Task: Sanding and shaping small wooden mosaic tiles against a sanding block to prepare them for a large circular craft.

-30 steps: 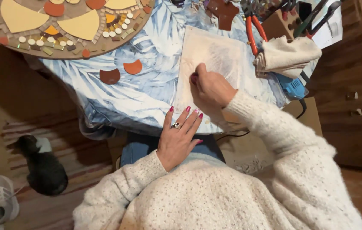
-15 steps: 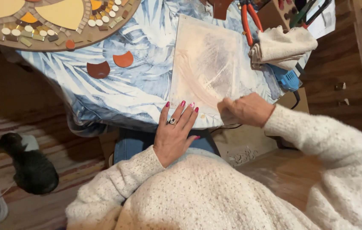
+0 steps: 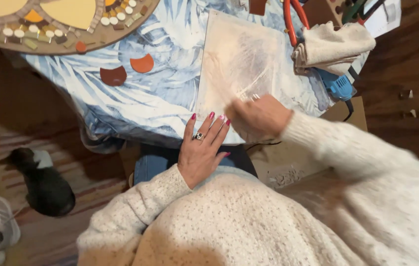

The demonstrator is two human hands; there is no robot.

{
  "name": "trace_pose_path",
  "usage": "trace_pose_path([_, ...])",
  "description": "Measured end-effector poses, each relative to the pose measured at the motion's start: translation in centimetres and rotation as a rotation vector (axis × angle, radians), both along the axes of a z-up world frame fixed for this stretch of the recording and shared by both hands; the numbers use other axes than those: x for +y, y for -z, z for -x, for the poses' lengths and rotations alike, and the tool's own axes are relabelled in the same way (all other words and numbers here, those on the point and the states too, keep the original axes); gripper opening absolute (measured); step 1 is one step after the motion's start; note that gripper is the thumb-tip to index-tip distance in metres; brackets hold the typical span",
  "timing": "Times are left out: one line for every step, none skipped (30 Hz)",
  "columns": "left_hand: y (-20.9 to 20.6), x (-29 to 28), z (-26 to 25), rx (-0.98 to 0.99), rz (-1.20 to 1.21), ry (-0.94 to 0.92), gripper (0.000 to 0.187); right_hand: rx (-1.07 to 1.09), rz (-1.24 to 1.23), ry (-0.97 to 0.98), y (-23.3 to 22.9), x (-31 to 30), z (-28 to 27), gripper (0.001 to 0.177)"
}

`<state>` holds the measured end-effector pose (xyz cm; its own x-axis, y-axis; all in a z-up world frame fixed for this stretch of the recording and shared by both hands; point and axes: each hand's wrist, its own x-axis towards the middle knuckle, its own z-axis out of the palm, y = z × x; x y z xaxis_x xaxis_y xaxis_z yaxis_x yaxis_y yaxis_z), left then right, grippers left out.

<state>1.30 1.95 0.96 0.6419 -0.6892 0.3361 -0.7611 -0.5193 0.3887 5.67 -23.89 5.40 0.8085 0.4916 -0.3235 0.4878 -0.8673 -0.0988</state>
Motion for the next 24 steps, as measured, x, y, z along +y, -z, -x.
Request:
trace_pose_path([-0.2, 0.2, -0.3, -0.006, -0.001, 0.009, 0.081, -0.006, -0.001, 0.009, -1.1, -0.6, 0.8, 0.027])
trace_pose_path([-0.3, 0.2, -0.2, -0.008, 0.008, 0.010, 0.082, 0.046, -0.001, 0.002, -2.2, -1.2, 1.7, 0.028])
trace_pose_path([-0.5, 0.2, -0.1, -0.010, 0.018, 0.012, 0.083, 0.098, -0.001, -0.005, -3.3, -1.9, 2.7, 0.029])
trace_pose_path([-0.6, 0.2, 0.0, -0.017, 0.017, 0.013, 0.083, 0.091, -0.002, -0.003, -3.9, -2.5, 2.6, 0.029])
trace_pose_path([-0.8, 0.2, 0.0, -0.006, 0.028, 0.016, 0.083, 0.171, 0.082, 0.011, -4.5, -3.2, 2.5, 0.027])
trace_pose_path([-1.1, 0.2, 0.0, 0.004, 0.036, 0.019, 0.084, 0.250, 0.165, 0.027, -5.2, -3.9, 2.4, 0.027])
trace_pose_path([-1.4, 0.1, -0.1, -0.005, 0.034, 0.020, 0.084, 0.242, 0.162, 0.029, -5.9, -3.7, 2.2, 0.027])
trace_pose_path([-1.7, 0.1, -0.1, 0.008, 0.057, 0.016, 0.080, 0.161, 0.157, 0.068, -6.5, -3.4, 2.0, 0.024])
trace_pose_path([-2.0, 0.1, -0.2, 0.022, 0.079, 0.012, 0.076, 0.080, 0.152, 0.108, -7.2, -3.1, 1.8, 0.021])
trace_pose_path([-2.1, 0.1, -0.2, 0.009, 0.075, 0.008, 0.076, 0.068, 0.148, 0.104, -7.2, -2.4, 2.1, 0.021])
trace_pose_path([-2.3, 0.0, -0.1, 0.035, 0.079, -0.001, 0.073, 0.099, -0.265, 0.180, -7.2, -1.8, 2.4, 0.022])
trace_pose_path([-2.5, -0.1, -0.2, 0.059, 0.082, -0.008, 0.069, 0.128, -0.679, 0.249, -7.3, -1.1, 2.7, 0.023])
trace_pose_path([-2.5, -0.3, -0.4, 0.045, 0.079, -0.012, 0.069, 0.116, -0.683, 0.240, -6.5, -1.0, 2.9, 0.023])
trace_pose_path([-2.6, -0.2, -0.3, 0.039, 0.072, -0.012, 0.067, 0.113, -0.800, 0.299, -5.4, -0.8, 3.5, 0.024])
trace_pose_path([-2.5, -0.2, -0.2, 0.033, 0.064, -0.011, 0.065, 0.110, -0.918, 0.357, -4.3, -0.6, 4.1, 0.024])
trace_pose_path([-2.8, -0.2, -0.2, 0.028, 0.052, -0.002, 0.065, 0.103, -0.932, 0.362, -4.0, -0.3, 4.1, 0.024])
trace_pose_path([-3.0, -0.2, -0.2, 0.025, 0.046, -0.010, 0.065, 0.121, -0.951, 0.435, -3.6, -0.1, 4.2, 0.024])
trace_pose_path([-3.2, -0.3, -0.1, 0.023, 0.039, -0.008, 0.064, 0.136, -0.972, 0.518, -3.2, 0.1, 4.5, 0.024])
trace_pose_path([-3.3, -0.2, -0.1, 0.019, 0.026, 0.011, 0.064, 0.127, -0.988, 0.532, -3.0, 0.2, 4.5, 0.024])
trace_pose_path([-3.5, -0.4, -0.2, 0.019, 0.022, 0.004, 0.064, 0.127, -1.009, 0.541, -2.8, 0.2, 4.7, 0.024])
trace_pose_path([-3.6, -0.4, -0.2, 0.019, 0.019, -0.003, 0.064, 0.128, -1.031, 0.549, -2.7, 0.3, 4.8, 0.024])
trace_pose_path([-3.6, -0.6, -0.3, 0.014, 0.016, 0.011, 0.064, 0.116, -1.037, 0.558, -2.6, 0.1, 4.8, 0.024])
trace_pose_path([-3.5, -0.7, -0.4, 0.026, 0.044, 0.000, 0.063, 0.087, -1.056, 0.500, -2.4, 0.0, 4.8, 0.023])
trace_pose_path([-3.5, -0.7, -0.2, 0.043, 0.072, -0.019, 0.062, 0.066, -1.072, 0.437, -2.3, 0.0, 4.8, 0.022])
